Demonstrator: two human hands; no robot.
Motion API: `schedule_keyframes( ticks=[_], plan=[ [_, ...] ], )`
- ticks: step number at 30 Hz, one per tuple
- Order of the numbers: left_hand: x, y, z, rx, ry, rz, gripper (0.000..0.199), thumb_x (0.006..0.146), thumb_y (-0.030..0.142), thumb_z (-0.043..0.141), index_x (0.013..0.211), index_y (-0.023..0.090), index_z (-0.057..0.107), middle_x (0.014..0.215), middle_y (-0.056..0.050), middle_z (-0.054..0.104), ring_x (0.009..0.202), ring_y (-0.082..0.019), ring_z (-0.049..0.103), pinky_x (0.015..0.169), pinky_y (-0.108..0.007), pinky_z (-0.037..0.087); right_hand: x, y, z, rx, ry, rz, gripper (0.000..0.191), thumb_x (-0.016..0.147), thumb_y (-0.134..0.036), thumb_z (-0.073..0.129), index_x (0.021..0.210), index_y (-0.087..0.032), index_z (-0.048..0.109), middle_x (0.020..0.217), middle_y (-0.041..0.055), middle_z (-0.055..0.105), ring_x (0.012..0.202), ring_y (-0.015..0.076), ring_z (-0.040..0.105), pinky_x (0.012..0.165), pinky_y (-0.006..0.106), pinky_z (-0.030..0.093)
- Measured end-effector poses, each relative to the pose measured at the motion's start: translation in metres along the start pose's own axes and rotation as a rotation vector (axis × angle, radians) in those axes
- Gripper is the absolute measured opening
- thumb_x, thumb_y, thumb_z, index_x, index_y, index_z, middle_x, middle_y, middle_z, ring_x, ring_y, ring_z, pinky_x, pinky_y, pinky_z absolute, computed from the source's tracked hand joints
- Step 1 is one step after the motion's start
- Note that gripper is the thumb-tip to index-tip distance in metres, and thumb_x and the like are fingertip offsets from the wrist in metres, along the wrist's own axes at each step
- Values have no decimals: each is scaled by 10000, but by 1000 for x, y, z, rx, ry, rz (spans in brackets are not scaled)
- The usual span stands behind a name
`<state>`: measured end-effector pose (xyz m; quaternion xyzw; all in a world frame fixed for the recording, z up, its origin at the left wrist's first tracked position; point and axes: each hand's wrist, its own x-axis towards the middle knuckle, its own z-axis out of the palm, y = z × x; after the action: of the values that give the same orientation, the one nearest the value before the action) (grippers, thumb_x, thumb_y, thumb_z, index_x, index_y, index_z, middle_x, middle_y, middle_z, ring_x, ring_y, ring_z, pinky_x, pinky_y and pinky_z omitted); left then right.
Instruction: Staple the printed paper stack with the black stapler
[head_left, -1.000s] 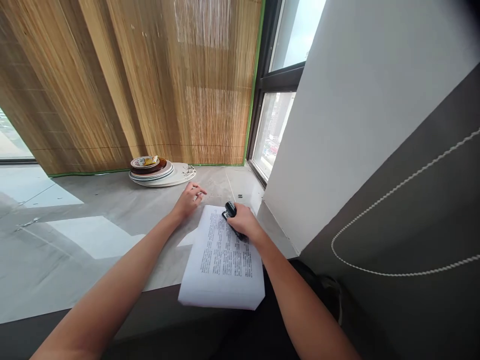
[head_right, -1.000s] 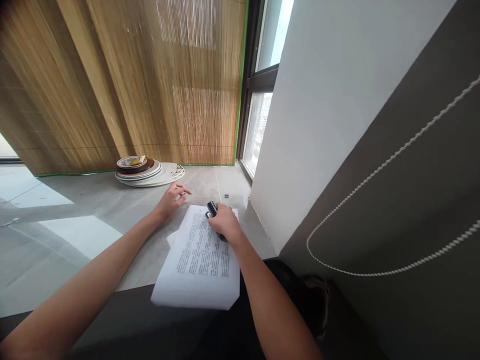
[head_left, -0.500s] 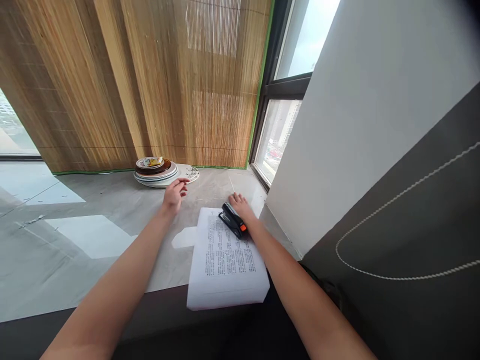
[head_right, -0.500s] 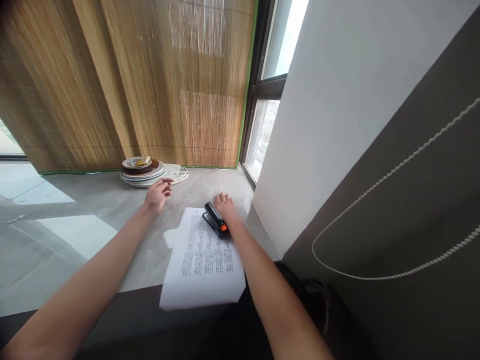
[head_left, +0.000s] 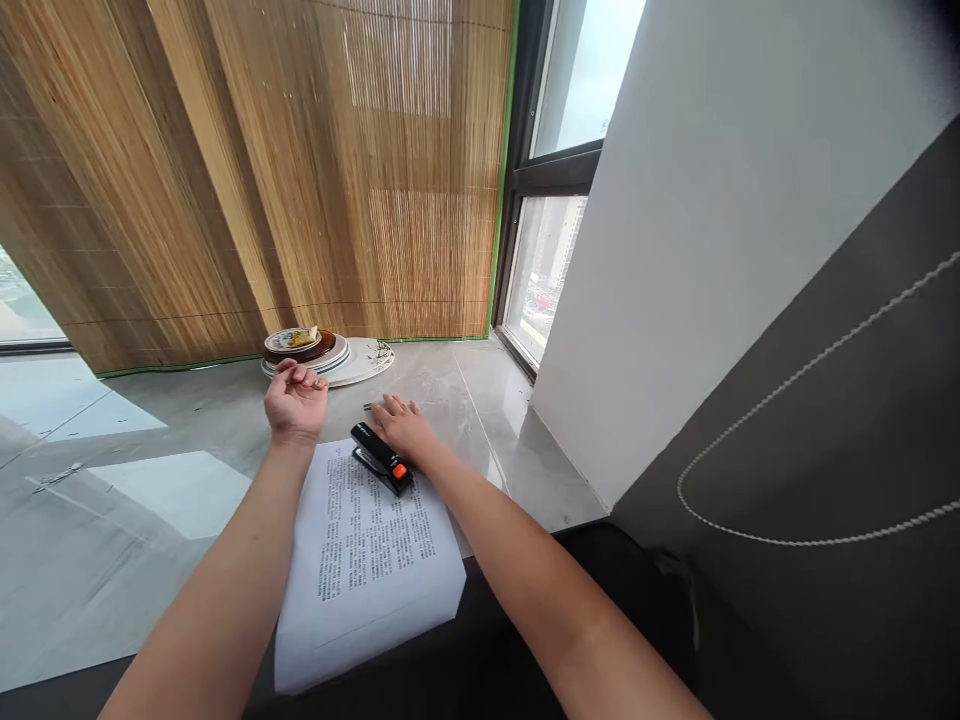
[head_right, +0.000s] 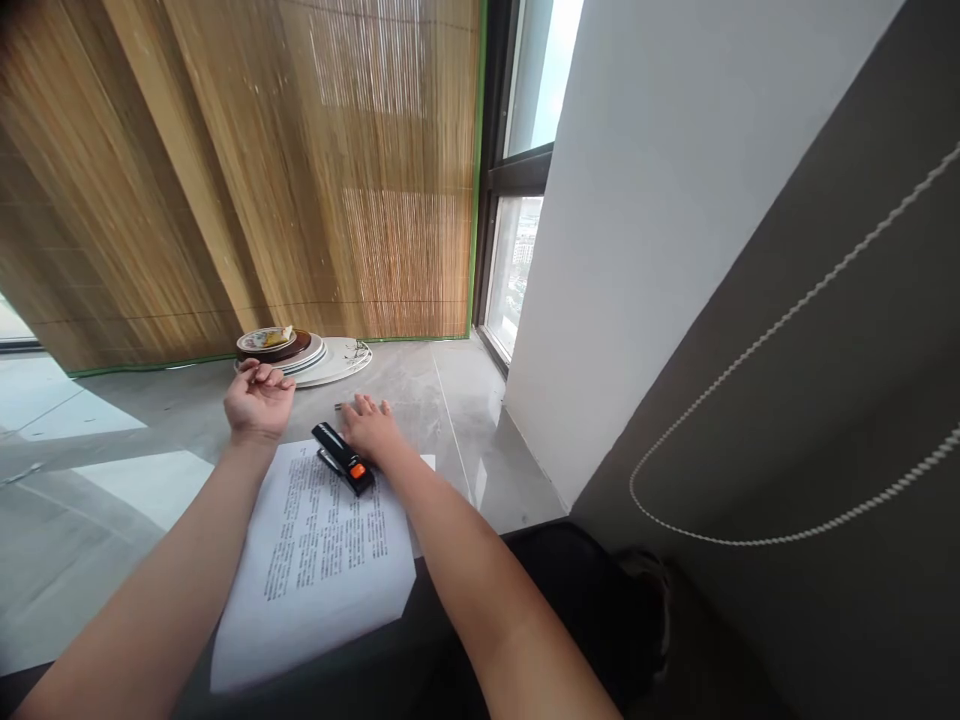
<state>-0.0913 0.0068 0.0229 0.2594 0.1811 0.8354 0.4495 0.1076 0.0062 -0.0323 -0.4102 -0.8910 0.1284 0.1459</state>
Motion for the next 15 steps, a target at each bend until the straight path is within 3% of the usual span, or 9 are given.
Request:
schedule_keyframes(
  ticks=[3,8,10,12,15],
  plan=[
    [-6,-14,8,76,-45,-56,116,805,134,666,854,201,585,634,71,440,515,-77,436,547,-221,406,-24,29,-12,-13,2,40,453,1105,-347,406,1539,-221,437,1730,147,266,1611,296,233,1290,574,193],
    [-29,-46,18,419,-259,-130,70,801,200,648,862,172,671,634,39,477,553,-101,452,559,-214,382,-51,73,-27,5,78,71,327,1081,-273,478,1385,-199,574,1625,165,431,1550,291,352,1263,530,264],
    [-42,-58,19,700,-365,-68,118,848,224,592,882,175,694,627,28,503,562,-122,457,559,-230,360,-56,82,-34,62,151,85,322,1041,-222,534,1356,-189,592,1555,162,505,1472,268,446,1234,466,320],
    [-53,-68,20,1058,-499,44,153,869,200,553,901,189,702,640,14,559,593,-152,497,602,-260,385,-61,86,-45,153,323,124,313,1013,-196,544,1319,-171,606,1432,151,597,1350,245,536,1166,400,390],
    [-67,-76,24,1439,-673,243,193,876,136,513,881,204,694,801,-36,671,787,-212,607,777,-323,465,-77,85,-63,318,522,178,247,1051,-342,484,1064,-176,666,1056,86,697,1039,218,626,942,339,482]
  ],
)
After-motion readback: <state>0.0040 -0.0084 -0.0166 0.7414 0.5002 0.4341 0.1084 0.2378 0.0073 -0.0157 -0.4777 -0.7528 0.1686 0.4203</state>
